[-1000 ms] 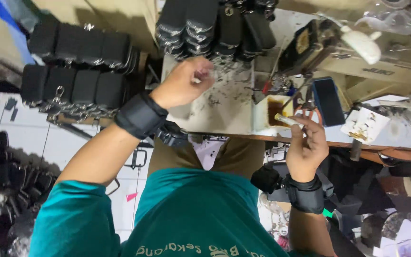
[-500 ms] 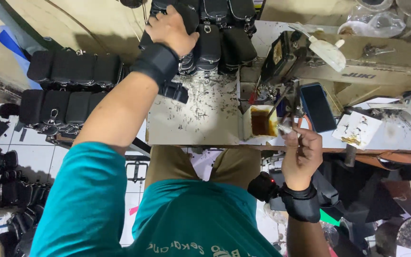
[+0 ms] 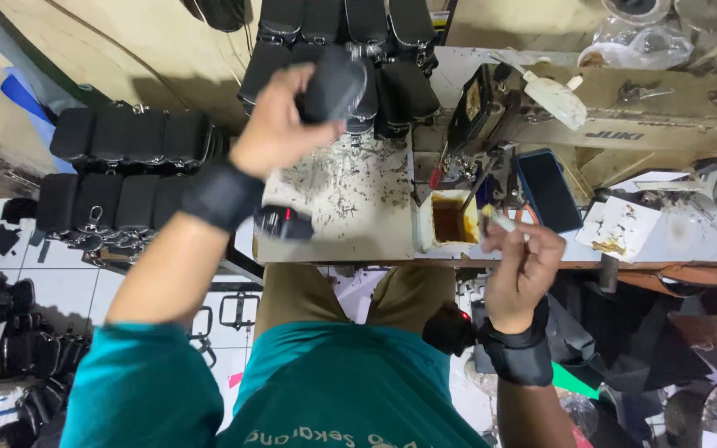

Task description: Applying adhesive to the edges of leather pouches using a small applicator stick

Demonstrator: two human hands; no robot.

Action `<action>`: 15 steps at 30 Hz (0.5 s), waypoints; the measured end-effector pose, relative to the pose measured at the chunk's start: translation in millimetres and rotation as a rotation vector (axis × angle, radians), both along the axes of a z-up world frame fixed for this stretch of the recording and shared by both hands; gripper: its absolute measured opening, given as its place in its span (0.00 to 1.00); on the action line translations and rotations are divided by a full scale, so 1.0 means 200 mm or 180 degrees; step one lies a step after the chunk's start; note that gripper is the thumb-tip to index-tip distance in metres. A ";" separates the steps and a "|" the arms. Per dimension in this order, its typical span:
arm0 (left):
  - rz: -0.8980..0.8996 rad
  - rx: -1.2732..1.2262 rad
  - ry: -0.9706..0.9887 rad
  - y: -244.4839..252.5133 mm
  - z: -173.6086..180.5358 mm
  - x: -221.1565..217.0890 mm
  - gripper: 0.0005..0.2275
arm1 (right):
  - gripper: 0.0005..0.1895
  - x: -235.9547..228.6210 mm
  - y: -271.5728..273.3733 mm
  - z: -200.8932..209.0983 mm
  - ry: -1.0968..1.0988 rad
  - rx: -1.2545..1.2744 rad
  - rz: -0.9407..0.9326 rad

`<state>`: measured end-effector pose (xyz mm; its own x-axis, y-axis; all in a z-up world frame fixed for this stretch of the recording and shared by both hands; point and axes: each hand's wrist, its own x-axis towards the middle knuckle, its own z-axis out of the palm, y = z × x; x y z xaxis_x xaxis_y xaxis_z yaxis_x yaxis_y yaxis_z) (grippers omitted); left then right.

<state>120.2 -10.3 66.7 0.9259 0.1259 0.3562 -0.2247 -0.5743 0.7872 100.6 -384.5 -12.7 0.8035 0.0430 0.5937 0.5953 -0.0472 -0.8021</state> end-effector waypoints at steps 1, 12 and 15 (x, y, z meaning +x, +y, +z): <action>-0.0011 -0.0012 0.0024 -0.04 -0.03 -0.09 0.31 | 0.07 0.01 0.04 0.05 0.0024 -0.0012 -0.0011; -0.1364 -0.1346 0.0228 -0.27 -0.29 -0.57 0.39 | 0.26 -0.09 0.51 0.27 -0.0554 -0.0039 0.1124; -0.1634 -0.1214 0.0503 -0.32 -0.21 -0.64 0.39 | 0.24 -0.14 0.58 0.35 -0.0331 -0.0115 0.1288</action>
<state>-6.9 -74.5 23.7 0.9394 -0.2553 0.2289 -0.2609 -0.0992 0.9603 71.8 -268.4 58.2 0.6533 0.3651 0.6633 0.6494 0.1802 -0.7388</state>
